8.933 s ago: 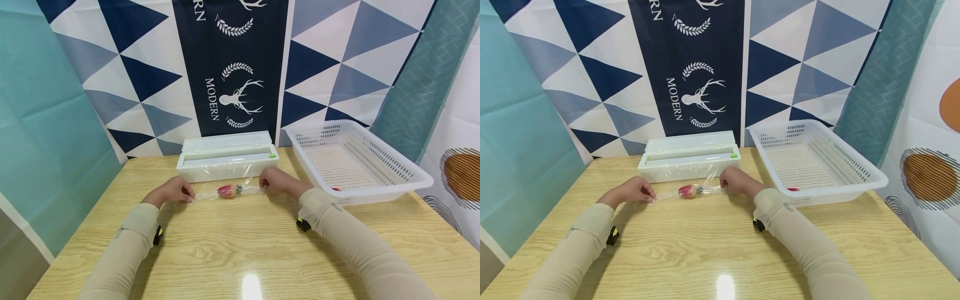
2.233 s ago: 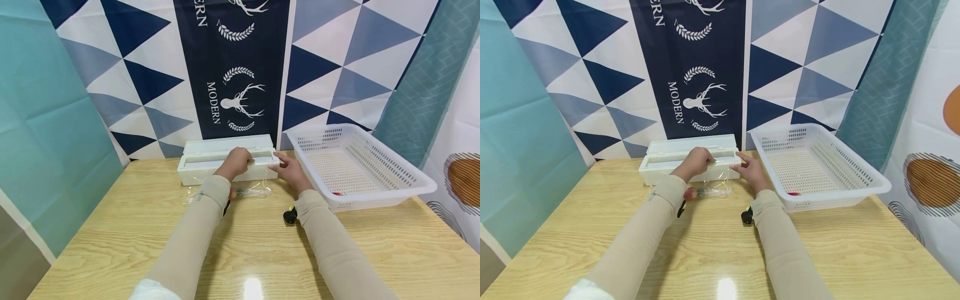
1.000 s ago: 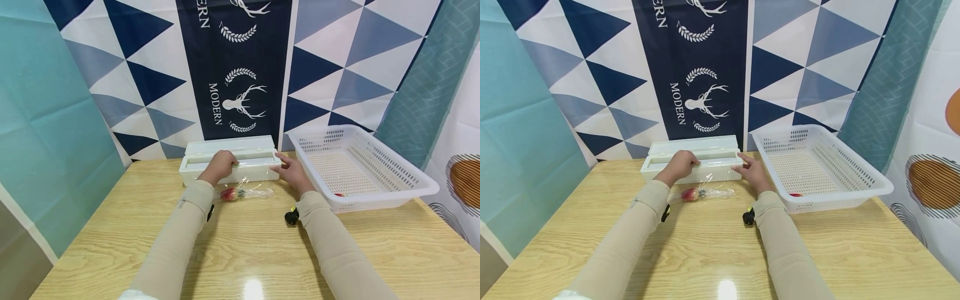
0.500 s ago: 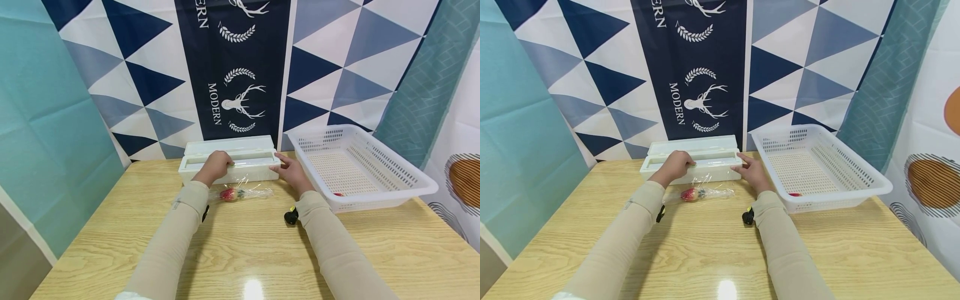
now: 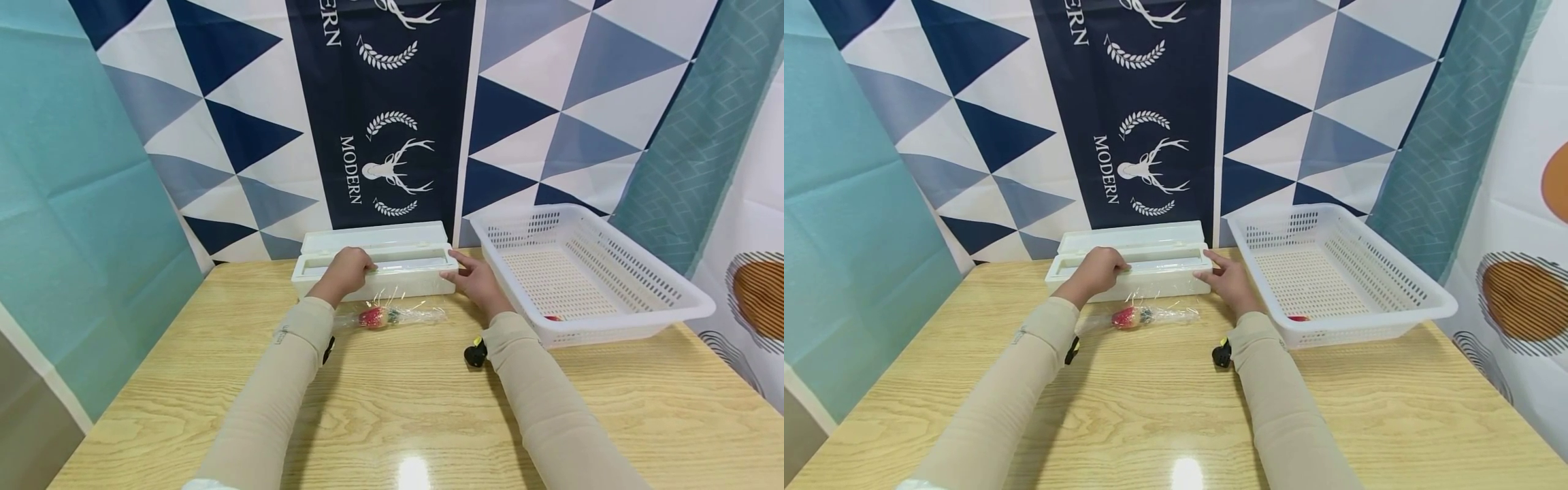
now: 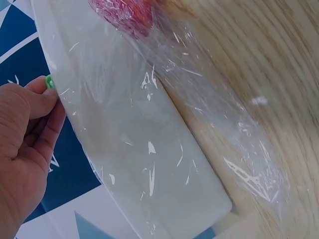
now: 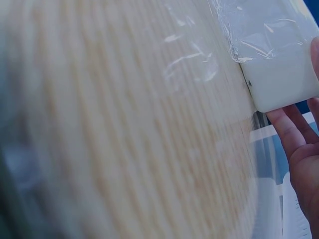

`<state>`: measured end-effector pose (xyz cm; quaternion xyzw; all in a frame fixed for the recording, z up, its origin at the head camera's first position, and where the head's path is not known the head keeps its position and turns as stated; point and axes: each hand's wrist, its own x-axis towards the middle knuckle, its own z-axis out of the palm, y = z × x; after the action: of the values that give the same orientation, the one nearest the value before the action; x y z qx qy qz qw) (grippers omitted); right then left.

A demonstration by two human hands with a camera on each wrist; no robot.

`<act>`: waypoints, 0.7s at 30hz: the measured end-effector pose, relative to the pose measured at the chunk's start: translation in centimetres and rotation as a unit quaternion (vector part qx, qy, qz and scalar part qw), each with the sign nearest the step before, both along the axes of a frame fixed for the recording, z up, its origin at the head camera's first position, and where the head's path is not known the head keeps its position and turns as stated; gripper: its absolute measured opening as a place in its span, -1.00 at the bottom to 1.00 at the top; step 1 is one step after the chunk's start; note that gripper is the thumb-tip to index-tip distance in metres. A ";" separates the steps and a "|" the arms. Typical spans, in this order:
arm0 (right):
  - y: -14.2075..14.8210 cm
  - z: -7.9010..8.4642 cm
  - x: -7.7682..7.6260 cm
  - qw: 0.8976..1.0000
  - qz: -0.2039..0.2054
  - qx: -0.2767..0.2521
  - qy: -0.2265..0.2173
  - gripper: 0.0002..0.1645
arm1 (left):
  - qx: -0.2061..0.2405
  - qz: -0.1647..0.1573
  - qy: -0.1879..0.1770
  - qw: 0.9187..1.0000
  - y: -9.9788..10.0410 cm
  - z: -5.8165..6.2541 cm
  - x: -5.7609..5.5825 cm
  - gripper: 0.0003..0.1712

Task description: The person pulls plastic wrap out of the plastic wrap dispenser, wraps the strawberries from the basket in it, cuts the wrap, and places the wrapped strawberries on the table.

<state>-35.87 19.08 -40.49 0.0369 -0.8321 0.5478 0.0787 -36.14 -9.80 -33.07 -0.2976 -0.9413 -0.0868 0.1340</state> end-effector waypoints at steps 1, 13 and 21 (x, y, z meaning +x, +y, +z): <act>0.0 0.0 0.0 1.000 -0.001 0.000 -0.002 -0.18 | -0.002 0.000 0.001 1.000 -0.2 0.0 0.0 -0.74; 0.1 0.0 0.0 1.000 -0.001 0.003 0.002 -0.17 | 0.009 0.027 -0.010 1.000 -3.0 0.2 0.6 -0.74; 0.1 -0.2 -0.2 1.000 0.006 0.001 0.004 -0.20 | 0.026 0.021 -0.003 0.999 -4.0 0.0 0.6 -0.74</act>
<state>-36.04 19.14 -40.67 0.0437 -0.8321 0.5473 0.0786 -35.49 -13.81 -33.08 -0.2740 -0.9452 -0.1092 0.1402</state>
